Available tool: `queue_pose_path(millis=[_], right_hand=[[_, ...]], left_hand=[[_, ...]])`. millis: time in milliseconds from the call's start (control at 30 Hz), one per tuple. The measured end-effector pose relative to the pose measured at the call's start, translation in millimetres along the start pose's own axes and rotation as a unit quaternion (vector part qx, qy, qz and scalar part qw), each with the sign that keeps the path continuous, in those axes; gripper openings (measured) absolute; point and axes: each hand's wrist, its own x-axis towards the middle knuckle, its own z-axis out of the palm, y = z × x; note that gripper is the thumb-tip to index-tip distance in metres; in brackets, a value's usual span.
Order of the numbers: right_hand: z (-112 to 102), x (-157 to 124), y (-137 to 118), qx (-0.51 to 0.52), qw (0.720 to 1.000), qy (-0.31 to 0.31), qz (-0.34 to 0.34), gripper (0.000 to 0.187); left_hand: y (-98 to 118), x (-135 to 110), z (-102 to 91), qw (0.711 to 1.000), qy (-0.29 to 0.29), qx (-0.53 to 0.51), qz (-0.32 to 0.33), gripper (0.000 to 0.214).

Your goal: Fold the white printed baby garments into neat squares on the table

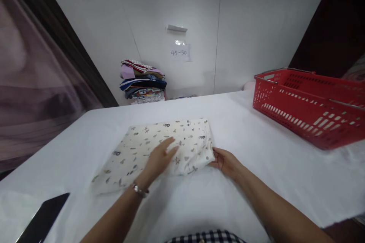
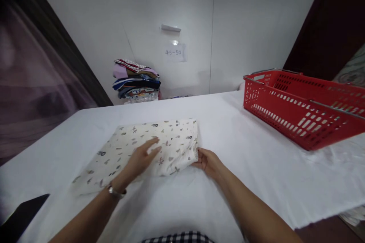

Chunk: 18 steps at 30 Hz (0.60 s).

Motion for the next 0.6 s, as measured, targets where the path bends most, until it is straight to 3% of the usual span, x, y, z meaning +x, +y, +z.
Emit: queue_pose_path(millis=[67, 167, 233, 300, 433, 600], right_hand=[[-2, -5, 0, 0.007, 1.0, -0.002, 0.008, 0.021], [1, -11, 2, -0.039, 0.999, -0.01, 0.006, 0.023], [4, -14, 5, -0.083, 0.996, -0.011, 0.005, 0.026], [6, -15, 6, -0.115, 0.993, -0.007, 0.015, 0.03], [5, -13, 6, -0.143, 0.988, -0.005, 0.065, 0.038], [-1, -2, 9, -0.165, 0.981, 0.075, 0.075, 0.039]], left_hand=[[-40, 4, -26.6, 0.994, 0.031, 0.085, -0.054, 0.052], [-107, 1, -61.2, 0.964, 0.073, 0.222, -0.126, 0.055], [-144, -9, -77.2, 0.942, 0.069, 0.264, -0.197, 0.056], [-168, -22, -86.2, 0.931, 0.048, 0.265, -0.248, 0.057], [-176, -42, -87.0, 0.925, 0.055, 0.223, -0.302, 0.058], [-169, -42, -78.1, 0.923, 0.091, 0.173, -0.332, 0.055]])
